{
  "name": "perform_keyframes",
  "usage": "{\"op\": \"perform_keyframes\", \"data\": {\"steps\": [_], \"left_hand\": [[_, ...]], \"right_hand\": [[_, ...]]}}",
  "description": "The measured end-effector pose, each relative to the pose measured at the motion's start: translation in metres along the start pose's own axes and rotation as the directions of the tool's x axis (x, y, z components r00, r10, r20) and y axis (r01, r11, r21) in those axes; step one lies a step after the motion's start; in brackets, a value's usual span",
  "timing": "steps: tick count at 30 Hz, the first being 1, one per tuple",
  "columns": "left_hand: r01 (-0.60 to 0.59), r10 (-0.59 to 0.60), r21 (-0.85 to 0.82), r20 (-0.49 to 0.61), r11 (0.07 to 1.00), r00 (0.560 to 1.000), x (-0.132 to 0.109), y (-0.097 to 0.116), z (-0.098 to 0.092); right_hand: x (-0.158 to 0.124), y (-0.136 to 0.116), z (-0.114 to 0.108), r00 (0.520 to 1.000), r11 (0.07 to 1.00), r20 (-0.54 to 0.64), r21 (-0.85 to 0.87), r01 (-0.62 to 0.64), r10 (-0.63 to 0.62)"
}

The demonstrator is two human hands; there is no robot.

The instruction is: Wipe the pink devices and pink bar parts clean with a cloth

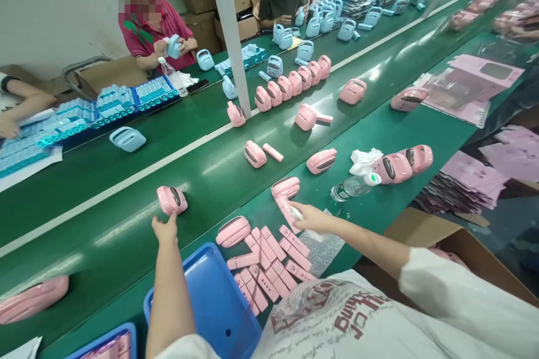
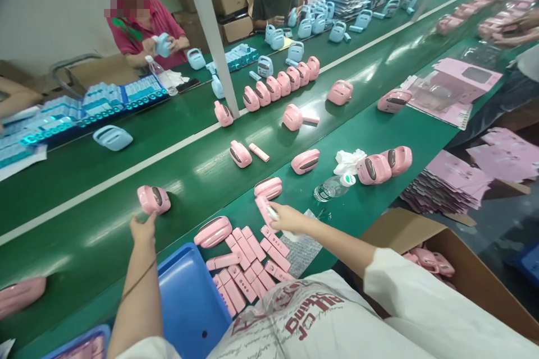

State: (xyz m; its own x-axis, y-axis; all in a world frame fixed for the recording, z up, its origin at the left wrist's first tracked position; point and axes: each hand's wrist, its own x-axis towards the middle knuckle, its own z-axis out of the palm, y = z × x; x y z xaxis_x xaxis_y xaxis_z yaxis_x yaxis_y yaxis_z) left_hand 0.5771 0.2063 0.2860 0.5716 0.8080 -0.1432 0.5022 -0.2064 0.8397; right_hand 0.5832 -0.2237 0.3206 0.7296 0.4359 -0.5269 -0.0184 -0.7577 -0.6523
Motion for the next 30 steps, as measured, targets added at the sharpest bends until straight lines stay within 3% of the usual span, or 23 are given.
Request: {"op": "perform_keyframes", "data": {"steps": [3,5,7,10,13,18,23,26,30], "left_hand": [[-0.010,0.012,-0.021,0.115,1.000,0.993,-0.047,-0.008,-0.002],[-0.048,0.062,-0.053,0.291,0.997,0.955,-0.088,-0.018,-0.002],[-0.070,0.089,-0.062,0.398,0.996,0.913,-0.125,-0.030,-0.001],[-0.094,0.104,-0.045,0.420,0.995,0.902,-0.159,-0.046,0.004],[-0.119,0.120,-0.026,0.376,0.993,0.919,-0.163,-0.051,0.012],[-0.175,0.175,-0.024,0.246,0.984,0.953,-0.157,-0.035,0.019],[-0.293,0.319,-0.158,0.175,0.943,0.931,-0.178,-0.002,-0.002],[-0.343,0.392,-0.247,0.190,0.906,0.900,-0.201,0.021,-0.017],[-0.338,0.405,-0.337,0.150,0.878,0.902,-0.236,0.056,-0.022]], "right_hand": [[0.056,-0.059,0.003,0.998,0.995,0.063,-0.103,0.006,0.001],[0.097,-0.093,0.016,0.996,0.995,0.081,-0.093,-0.022,0.030],[0.134,-0.119,0.030,0.994,0.999,0.099,-0.039,-0.034,0.037],[0.171,-0.142,0.046,0.998,0.993,0.061,0.114,-0.009,0.002],[0.181,-0.144,0.052,1.000,0.953,-0.010,0.304,-0.001,0.004],[0.150,-0.110,0.046,0.994,0.802,-0.087,0.597,-0.005,0.071],[0.085,-0.071,0.049,0.998,0.614,-0.007,0.788,-0.036,0.067],[0.044,-0.061,0.061,0.989,0.526,0.146,0.844,-0.110,-0.027],[-0.004,-0.062,0.077,0.893,0.292,0.340,0.922,-0.254,-0.294]]}}
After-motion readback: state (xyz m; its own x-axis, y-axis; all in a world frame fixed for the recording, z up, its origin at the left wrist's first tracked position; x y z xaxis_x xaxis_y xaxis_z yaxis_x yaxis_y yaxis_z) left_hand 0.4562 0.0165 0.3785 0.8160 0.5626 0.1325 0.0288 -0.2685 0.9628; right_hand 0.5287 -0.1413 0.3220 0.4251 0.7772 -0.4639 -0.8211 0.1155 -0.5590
